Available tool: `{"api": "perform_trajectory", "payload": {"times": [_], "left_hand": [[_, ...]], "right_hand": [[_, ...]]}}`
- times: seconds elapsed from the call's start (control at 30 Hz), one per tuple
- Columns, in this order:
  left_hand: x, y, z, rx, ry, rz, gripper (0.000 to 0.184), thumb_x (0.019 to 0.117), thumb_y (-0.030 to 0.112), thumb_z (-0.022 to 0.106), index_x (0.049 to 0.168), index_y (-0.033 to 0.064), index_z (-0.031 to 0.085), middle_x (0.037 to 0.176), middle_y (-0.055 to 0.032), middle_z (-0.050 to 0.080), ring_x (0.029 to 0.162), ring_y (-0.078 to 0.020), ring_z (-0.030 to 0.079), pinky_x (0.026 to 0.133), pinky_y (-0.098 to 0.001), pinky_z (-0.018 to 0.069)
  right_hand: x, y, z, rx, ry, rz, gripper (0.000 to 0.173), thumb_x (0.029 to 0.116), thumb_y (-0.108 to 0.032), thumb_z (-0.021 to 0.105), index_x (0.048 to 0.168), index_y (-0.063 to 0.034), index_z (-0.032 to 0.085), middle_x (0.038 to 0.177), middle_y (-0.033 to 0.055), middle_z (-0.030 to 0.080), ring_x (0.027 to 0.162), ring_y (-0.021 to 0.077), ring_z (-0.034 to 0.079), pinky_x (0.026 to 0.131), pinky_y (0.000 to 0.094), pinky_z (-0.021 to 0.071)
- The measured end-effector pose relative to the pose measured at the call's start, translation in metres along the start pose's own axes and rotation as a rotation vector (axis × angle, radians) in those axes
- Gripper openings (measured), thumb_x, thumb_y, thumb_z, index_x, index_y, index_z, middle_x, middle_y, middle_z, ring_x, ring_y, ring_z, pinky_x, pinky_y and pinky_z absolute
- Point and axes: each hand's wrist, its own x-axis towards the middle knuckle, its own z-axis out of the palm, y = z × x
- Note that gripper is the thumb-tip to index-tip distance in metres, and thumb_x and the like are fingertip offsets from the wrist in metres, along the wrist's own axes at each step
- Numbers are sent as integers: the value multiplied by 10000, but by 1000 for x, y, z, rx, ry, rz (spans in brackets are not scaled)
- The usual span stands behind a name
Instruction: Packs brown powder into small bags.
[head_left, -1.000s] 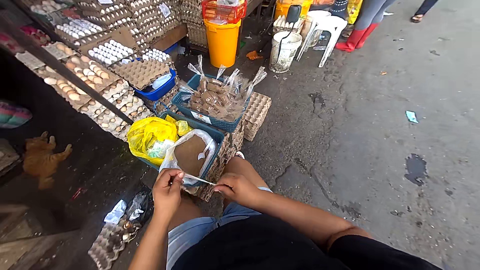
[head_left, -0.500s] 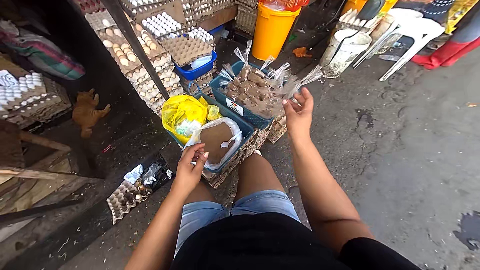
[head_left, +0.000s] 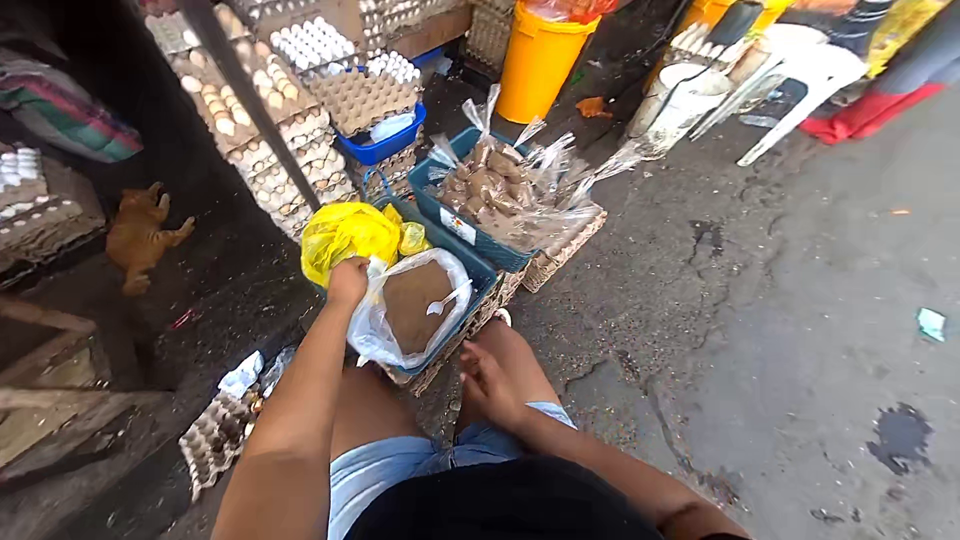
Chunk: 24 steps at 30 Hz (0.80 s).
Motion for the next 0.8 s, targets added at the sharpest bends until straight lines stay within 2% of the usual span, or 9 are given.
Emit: {"api": "perform_trajectory", "payload": {"times": [0.1,0.17,0.3,0.37,0.43,0.57,0.67,0.73,0.8], "left_hand": [[26,-9,28,377,-221,-145,439,1053,285,512,1299,-59,629,1389,-325,565,1325,-490,525,1073,-664,422],[37,-14,35,500,-266,-207,526,1047,344,537,1350,-85,572,1465,-342,480,1371,-503,467,1079,-660,418],[42,-19,33,445,-214,-202,488,1014,296,600,1344,-64,572,1372,-319,576,1291,-473,563,1025,-632,478],[37,-16,29,431,-178,-211,452,1017,281,609,1317,-56,593,1346,-306,599,1277,-452,582,1022,-624,484],[33,-11,27,425,-123,-238,371,1042,247,551,1281,-27,628,1323,-279,627,1253,-428,609,1000,-616,501],[20,-6,19,326,7,-248,338,1015,133,544,1324,20,622,1278,-284,649,1202,-451,636,953,-634,522],[4,-5,1,144,144,-176,355,1088,127,420,1361,25,622,1297,-305,637,1238,-485,603,1014,-665,458],[-4,-11,-14,12,259,-112,349,1097,140,425,1331,3,645,1300,-289,646,1258,-469,594,1065,-648,420],[-18,-15,-30,-106,395,-31,318,1067,86,458,1282,-40,656,1243,-288,669,1208,-443,628,1055,-616,438]], "right_hand": [[3,-1,-6,-50,-127,59,524,1024,-101,555,1516,17,418,1317,233,612,988,277,686,891,402,573],[7,8,-6,-50,-115,55,527,1028,-114,557,1524,-6,416,1300,231,617,975,297,685,890,426,573],[13,18,-8,-54,-60,49,508,1031,-116,550,1514,-9,431,1265,226,632,992,310,673,908,435,559],[16,16,-11,-80,-86,92,489,1047,-124,529,1514,-16,434,1286,219,627,1085,314,650,983,425,524],[17,15,-10,-102,-113,112,481,1049,-115,521,1512,-12,442,1317,222,617,1182,327,624,1054,427,491],[17,9,-4,-121,-140,134,470,1056,-117,511,1511,-15,445,1341,233,598,1181,334,624,1044,429,497],[18,4,-4,-140,-160,178,483,1063,-139,507,1525,-29,423,1370,234,575,1202,332,613,1057,428,488],[19,2,-3,-156,-173,198,499,1067,-152,505,1542,-38,404,1394,237,558,1192,334,619,1042,430,498],[18,5,0,-165,-170,191,505,1064,-168,511,1544,-50,406,1399,234,553,1168,329,630,1023,431,511]]}}
